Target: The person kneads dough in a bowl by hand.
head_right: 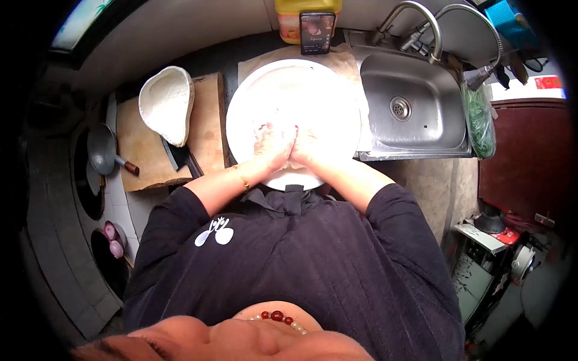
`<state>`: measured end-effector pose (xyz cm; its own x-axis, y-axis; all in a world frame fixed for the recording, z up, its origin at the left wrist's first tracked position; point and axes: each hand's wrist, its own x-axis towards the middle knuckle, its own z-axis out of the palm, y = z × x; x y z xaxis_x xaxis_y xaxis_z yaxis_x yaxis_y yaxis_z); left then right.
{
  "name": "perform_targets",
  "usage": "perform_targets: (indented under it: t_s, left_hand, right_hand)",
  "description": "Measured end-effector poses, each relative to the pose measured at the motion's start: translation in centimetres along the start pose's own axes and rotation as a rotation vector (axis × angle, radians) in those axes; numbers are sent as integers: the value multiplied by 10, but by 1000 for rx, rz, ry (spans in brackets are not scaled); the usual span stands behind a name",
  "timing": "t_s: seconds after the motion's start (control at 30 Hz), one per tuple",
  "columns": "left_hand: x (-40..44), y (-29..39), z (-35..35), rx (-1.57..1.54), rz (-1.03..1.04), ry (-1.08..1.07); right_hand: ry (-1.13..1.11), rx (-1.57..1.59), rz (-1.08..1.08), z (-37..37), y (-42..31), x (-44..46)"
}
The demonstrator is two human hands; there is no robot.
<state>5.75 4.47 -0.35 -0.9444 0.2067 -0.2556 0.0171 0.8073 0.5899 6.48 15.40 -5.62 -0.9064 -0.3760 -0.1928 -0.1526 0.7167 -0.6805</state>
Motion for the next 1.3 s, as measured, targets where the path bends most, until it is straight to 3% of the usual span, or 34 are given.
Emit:
perform_targets:
  t_s: [0.17, 0.33, 0.47, 0.53, 0.57, 0.67, 0.7, 0.73, 0.8, 0.93, 1.0, 1.03, 1.2, 1.3]
  left_hand:
    - [38, 8, -8, 106, -39, 7]
    - [73, 3, -4, 98, 63, 221]
    - [74, 5, -4, 26, 70, 259]
    - [77, -8, 7, -34, 150, 348]
    - [81, -18, 11, -106, 199, 379]
    - [70, -28, -2, -244, 291, 440]
    - [58, -19, -13, -173, 322, 534]
    - [49, -13, -24, -119, 289, 396]
    - [36, -5, -38, -8, 220, 115]
    - [24, -7, -15, 308, 191, -135]
    - [15, -5, -10, 286, 171, -106]
    - [13, -8, -6, 286, 167, -125]
    - [31, 2, -3, 305, 111, -206]
    - [44, -1, 8, 302, 238, -143]
  right_hand:
    - [0, -27, 0, -19, 17, 43]
    - [62, 38, -48, -31, 38, 79]
    - [76, 676, -9, -24, 52, 95]
    - [112, -287, -54, -50, 27, 87]
    - [142, -346, -52, -81, -12, 68]
    - [445, 650, -132, -69, 34, 83]
    - [447, 703, 3, -80, 34, 74]
    - [537, 989, -2, -85, 22, 60]
    - [538, 1329, 198, -93, 7, 40]
    - [255, 1328, 472, -72, -8, 25]
    - [89, 1436, 366, -52, 8, 27]
    - [323, 1451, 452, -44, 6, 33]
    - [440, 1302, 479, -48, 0, 67]
    - [470, 1282, 530, -55, -2, 84]
